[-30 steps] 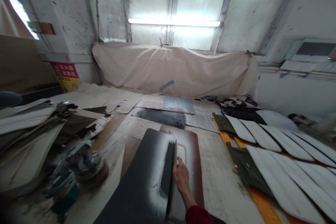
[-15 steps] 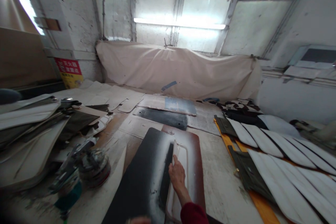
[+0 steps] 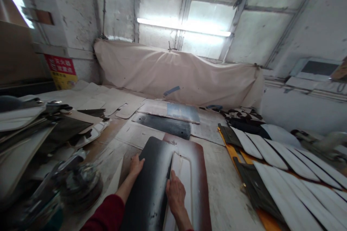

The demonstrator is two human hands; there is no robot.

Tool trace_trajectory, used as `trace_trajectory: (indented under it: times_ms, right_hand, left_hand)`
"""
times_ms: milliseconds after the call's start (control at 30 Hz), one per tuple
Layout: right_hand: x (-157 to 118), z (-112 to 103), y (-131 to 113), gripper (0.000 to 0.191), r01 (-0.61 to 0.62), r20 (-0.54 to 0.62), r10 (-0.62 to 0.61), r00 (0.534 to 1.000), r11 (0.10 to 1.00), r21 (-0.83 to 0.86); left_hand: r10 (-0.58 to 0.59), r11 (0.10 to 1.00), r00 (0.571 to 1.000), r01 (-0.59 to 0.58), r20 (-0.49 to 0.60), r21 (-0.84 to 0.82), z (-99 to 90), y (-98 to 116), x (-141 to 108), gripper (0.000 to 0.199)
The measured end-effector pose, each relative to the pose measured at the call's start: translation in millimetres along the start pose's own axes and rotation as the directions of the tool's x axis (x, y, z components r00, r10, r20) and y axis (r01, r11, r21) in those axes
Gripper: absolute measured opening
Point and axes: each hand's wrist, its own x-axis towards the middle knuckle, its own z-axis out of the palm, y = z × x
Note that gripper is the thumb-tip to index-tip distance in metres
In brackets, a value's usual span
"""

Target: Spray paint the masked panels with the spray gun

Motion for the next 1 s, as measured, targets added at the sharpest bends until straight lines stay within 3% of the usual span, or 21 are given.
trace_trajectory:
  times_ms: [167,367,500,767,1000]
  right_hand:
    - [3,0,-1,0.044,0.001,0.044,-0.001,0.999,1.000,-0.007]
    - [6,0,-7,0.045,-0.031,0.104,0.033,0.994,0.999,-0.020]
    - [7,4,-10,0.044,-0.036,0.137,0.038,0.990,0.999,-0.013]
    - [8,6,-11,0.043,-0.087,0.095,0.088,0.992,0.996,-0.014]
    - [10,23,-9,0.042,-0.104,0.081,0.107,0.991,0.994,-0.034]
  left_hand:
    - [-0.043,0.994,0.997,0.049,0.066,-0.100,8.7,-21,23,0.027]
    - [-0.084,0.975,0.993,0.099,0.081,-0.198,14.4,-26,35,0.026]
    - [-0.090,0.960,0.993,0.107,0.078,-0.259,16.6,-28,36,0.025]
    - [-0.112,0.925,0.992,0.125,0.056,-0.359,21.4,-31,32,0.023]
    - [-0.107,0.910,0.994,0.112,0.036,-0.400,20.1,-30,29,0.021]
